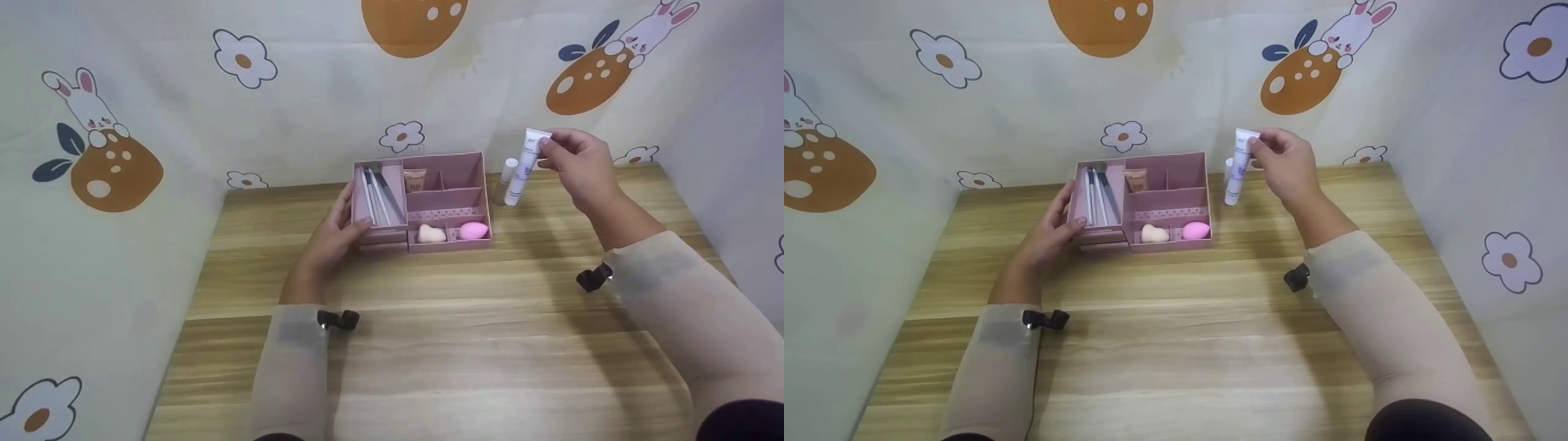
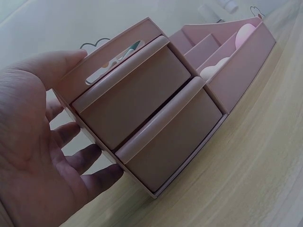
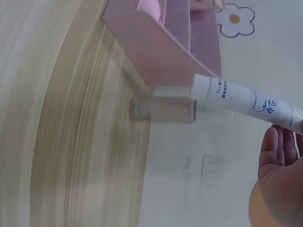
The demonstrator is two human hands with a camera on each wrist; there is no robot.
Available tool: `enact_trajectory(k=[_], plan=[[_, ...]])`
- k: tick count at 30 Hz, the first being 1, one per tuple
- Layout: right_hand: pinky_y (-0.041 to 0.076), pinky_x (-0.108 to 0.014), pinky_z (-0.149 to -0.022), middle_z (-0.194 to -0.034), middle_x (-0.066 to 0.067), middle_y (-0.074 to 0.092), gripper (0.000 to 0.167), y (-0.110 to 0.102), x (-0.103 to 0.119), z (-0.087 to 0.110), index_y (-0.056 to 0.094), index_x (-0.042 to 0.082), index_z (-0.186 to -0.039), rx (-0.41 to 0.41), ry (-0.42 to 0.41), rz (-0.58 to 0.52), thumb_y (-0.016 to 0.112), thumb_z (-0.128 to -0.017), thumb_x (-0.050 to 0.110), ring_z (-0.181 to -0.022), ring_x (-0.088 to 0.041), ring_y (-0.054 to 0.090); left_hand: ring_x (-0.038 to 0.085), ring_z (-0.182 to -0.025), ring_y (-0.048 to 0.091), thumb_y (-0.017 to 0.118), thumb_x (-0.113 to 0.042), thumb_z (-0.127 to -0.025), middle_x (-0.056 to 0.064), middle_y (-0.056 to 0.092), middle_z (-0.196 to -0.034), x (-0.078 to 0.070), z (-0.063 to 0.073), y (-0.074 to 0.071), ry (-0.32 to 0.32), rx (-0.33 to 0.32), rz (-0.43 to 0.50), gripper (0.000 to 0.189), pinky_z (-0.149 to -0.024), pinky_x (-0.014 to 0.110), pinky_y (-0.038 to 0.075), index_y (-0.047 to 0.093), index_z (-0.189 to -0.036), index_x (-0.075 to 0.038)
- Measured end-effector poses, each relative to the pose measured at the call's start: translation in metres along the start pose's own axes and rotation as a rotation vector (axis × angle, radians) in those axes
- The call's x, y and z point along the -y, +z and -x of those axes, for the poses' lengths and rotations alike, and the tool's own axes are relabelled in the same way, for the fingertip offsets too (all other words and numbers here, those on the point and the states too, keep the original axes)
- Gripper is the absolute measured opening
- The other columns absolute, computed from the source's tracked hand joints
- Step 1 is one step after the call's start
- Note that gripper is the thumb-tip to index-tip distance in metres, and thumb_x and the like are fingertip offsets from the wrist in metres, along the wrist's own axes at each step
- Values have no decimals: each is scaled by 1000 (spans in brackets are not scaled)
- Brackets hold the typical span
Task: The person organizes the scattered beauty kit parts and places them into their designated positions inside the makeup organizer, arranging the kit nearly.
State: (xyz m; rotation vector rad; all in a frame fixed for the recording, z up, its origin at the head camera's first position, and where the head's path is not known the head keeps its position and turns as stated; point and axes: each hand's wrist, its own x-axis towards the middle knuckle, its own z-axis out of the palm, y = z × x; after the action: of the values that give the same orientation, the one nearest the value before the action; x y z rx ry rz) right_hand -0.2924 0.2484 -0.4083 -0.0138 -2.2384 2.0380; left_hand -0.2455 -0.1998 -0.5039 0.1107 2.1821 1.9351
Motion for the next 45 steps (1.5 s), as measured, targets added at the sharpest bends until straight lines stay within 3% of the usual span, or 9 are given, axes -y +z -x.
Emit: enact_trajectory(k=[5, 17, 26, 34, 40, 45], plan=[[65, -22, -86, -107, -5, 74, 27, 17, 6, 3, 75, 2, -120, 28, -22, -104, 77, -100, 19, -91, -17, 75, 22, -168, 20, 79, -40, -97, -5, 19, -181, 0, 0, -1, -10, -5, -10, 90, -135, 45, 28, 22, -167, -53], [65, -23, -87, -108, -6, 74, 24, 50, 7, -6, 76, 3, -119, 50, -47, -152, 76, -100, 18, -91, -18, 74, 24, -168, 20, 79, -41, -97, -5, 18, -182, -1, 0, -1, -16, -6, -33, 91, -136, 46, 26, 22, -166, -54], [64, -26, -94, -116, -6, 74, 26, 79, 3, -17, 78, 6, -123, 42, -28, -178, 76, -101, 18, -105, -21, 73, 25, -168, 20, 79, -41, -97, -5, 17, -182, -2, -1, 1, -24, -10, -31, 90, -136, 47, 25, 22, -165, -57], [55, -46, -115, -118, -3, 74, 29, 102, -1, -22, 78, 17, -128, 46, 8, -62, 74, -102, 29, -108, -23, 71, 23, -168, 20, 79, -43, -97, -6, 22, -181, 0, -1, 1, -24, -21, -47, 89, -137, 46, 22, 23, -165, -57], [51, -47, -114, -120, -4, 73, 30, 116, -5, -25, 76, 19, -130, 44, 25, -35, 73, -103, 31, -115, -28, 69, 24, -168, 20, 79, -46, -96, -7, 21, -181, 1, -2, 0, -27, -22, -48, 89, -137, 47, 22, 23, -164, -59], [52, -41, -110, -120, -4, 73, 29, 128, -9, -27, 76, 18, -129, 63, 27, 5, 72, -103, 31, -114, -23, 67, 24, -168, 20, 79, -44, -96, -7, 20, -181, 1, -1, 0, -25, -14, -29, 89, -136, 48, 24, 23, -164, -59]])
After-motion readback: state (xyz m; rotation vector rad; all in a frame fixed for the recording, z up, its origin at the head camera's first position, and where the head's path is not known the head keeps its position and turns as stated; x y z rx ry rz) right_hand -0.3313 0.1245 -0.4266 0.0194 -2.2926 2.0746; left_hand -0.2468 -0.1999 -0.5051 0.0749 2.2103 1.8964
